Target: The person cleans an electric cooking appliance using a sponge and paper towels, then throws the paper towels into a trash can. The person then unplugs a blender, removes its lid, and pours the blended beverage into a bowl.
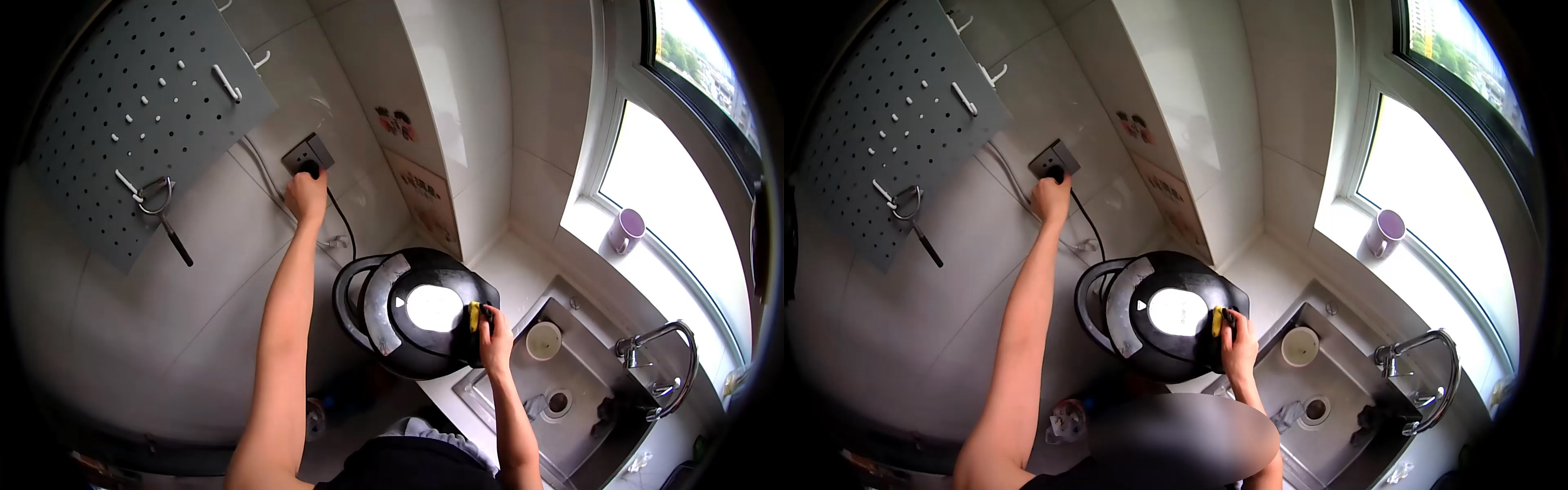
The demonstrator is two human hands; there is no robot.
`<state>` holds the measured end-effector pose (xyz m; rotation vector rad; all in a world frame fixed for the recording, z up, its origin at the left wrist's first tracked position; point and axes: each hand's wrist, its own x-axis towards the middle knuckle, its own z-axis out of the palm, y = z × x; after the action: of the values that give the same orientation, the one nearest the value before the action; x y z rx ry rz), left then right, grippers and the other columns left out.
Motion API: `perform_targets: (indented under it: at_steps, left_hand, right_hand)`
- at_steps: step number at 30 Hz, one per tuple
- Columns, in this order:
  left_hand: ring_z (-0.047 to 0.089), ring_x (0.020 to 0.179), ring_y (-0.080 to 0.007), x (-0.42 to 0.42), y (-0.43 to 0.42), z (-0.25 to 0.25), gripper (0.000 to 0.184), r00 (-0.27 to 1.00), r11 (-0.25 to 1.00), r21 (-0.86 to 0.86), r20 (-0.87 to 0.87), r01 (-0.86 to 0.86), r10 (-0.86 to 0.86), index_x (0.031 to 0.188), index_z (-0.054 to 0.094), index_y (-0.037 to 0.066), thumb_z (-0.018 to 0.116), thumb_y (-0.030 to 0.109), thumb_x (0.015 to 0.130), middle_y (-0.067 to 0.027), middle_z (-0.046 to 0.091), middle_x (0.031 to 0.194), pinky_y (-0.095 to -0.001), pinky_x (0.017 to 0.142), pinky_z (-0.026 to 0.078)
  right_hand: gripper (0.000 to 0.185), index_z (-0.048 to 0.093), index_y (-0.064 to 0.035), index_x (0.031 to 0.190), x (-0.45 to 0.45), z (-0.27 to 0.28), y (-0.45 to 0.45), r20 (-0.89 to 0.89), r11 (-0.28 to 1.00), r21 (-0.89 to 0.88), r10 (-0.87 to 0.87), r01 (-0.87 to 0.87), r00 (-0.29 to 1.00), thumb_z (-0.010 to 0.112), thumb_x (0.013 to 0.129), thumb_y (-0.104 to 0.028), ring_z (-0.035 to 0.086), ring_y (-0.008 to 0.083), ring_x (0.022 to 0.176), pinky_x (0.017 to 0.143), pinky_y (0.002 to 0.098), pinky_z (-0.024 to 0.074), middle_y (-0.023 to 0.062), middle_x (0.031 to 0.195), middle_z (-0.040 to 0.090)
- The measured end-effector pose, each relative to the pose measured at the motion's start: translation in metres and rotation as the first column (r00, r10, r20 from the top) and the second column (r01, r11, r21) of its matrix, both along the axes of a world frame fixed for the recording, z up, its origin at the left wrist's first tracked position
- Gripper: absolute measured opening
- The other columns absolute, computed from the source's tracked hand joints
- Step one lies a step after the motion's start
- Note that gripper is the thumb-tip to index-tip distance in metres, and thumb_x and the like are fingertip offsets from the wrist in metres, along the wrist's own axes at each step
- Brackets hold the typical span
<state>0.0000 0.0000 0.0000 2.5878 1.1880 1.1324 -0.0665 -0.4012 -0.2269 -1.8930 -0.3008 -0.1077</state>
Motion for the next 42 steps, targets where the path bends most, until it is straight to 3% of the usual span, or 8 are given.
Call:
perform_targets:
  at_steps: [16,21,23,27,28,33,37,42]
  left_hand:
    - [0.063,0.058,-0.0408,-0.006,-0.052,-0.021,0.041,0.974,0.973,0.159,0.126,0.168,-0.189,0.061,0.065,0.000,0.066,0.034,0.084,-0.0200,0.062,0.058,-0.0489,0.054,0.047]
    - [0.064,0.054,-0.0335,0.011,-0.053,-0.025,0.045,0.918,0.954,0.035,-0.282,0.299,-0.277,0.060,0.063,-0.002,0.067,0.035,0.086,-0.0158,0.061,0.054,-0.0437,0.055,0.051]
    - [0.069,0.077,-0.0416,0.022,-0.043,-0.012,0.038,0.858,0.933,-0.244,-0.383,0.264,-0.343,0.085,0.070,-0.003,0.070,0.036,0.085,-0.0217,0.070,0.077,-0.0499,0.068,0.054]
    - [0.068,0.089,-0.0401,0.047,-0.020,-0.046,0.042,0.817,0.860,-0.430,-0.367,0.275,-0.445,0.093,0.070,-0.004,0.071,0.037,0.086,-0.0249,0.070,0.091,-0.0468,0.074,0.055]
    - [0.067,0.096,-0.0405,0.040,-0.034,-0.046,0.047,0.794,0.885,-0.262,-0.395,0.384,-0.461,0.106,0.068,-0.003,0.069,0.040,0.088,-0.0265,0.069,0.097,-0.0449,0.080,0.054]
    - [0.061,0.110,-0.0374,-0.021,-0.121,-0.019,0.056,0.584,0.664,-0.345,-0.316,0.663,-0.748,0.126,0.059,-0.002,0.061,0.043,0.093,-0.0207,0.066,0.115,-0.0434,0.091,0.048]
    - [0.057,0.114,-0.0315,-0.101,-0.163,-0.022,0.045,0.496,0.639,-0.171,-0.493,0.750,-0.715,0.116,0.065,0.000,0.067,0.036,0.089,-0.0129,0.066,0.115,-0.0413,0.097,0.043]
    - [0.049,0.124,-0.0344,-0.140,-0.159,-0.080,0.041,0.483,0.644,-0.097,-0.580,0.759,-0.656,0.114,0.066,0.002,0.070,0.031,0.086,-0.0133,0.062,0.122,-0.0477,0.104,0.037]
  right_hand:
    - [0.028,0.062,-0.0094,0.119,0.013,-0.004,0.011,-0.026,0.999,-0.044,0.012,-0.013,1.000,0.059,0.092,-0.016,0.064,0.0386,0.097,0.083,0.0445,0.0510,0.0188,0.107,0.064]
    - [0.029,0.061,-0.0093,0.120,0.012,-0.004,0.001,-0.012,0.994,-0.104,0.041,-0.043,0.999,0.059,0.092,-0.015,0.065,0.0378,0.095,0.081,0.0443,0.0523,0.0182,0.107,0.064]
    - [0.029,0.062,-0.0097,0.120,0.010,0.001,-0.003,-0.043,0.995,-0.092,0.024,-0.028,0.999,0.060,0.092,-0.017,0.065,0.0378,0.095,0.081,0.0441,0.0524,0.0182,0.108,0.064]
    - [0.027,0.062,-0.0087,0.120,0.010,-0.007,-0.005,0.006,1.000,0.007,0.022,-0.022,1.000,0.058,0.094,-0.016,0.066,0.0358,0.095,0.084,0.0408,0.0515,0.0191,0.108,0.066]
    - [0.026,0.062,-0.0076,0.120,0.010,-0.009,-0.010,-0.077,0.997,0.071,0.014,-0.009,0.997,0.058,0.095,-0.015,0.067,0.0344,0.096,0.084,0.0394,0.0512,0.0199,0.106,0.067]
    - [0.027,0.056,-0.0005,0.121,0.007,-0.037,-0.056,-0.361,0.894,0.311,-0.203,0.323,0.910,0.051,0.102,-0.019,0.056,0.0138,0.096,0.086,0.0280,0.0454,0.0072,0.104,0.063]
    - [0.035,0.050,-0.0038,0.131,-0.011,-0.064,-0.085,-0.456,0.814,0.313,-0.323,0.489,0.830,0.054,0.101,-0.020,0.059,0.0246,0.111,0.097,0.0361,0.0443,0.0160,0.119,0.063]
    - [0.045,0.050,-0.0059,0.134,-0.013,-0.053,-0.046,-0.167,0.913,0.196,-0.329,0.359,0.929,0.063,0.091,-0.014,0.059,0.0324,0.114,0.099,0.0385,0.0457,0.0183,0.123,0.058]
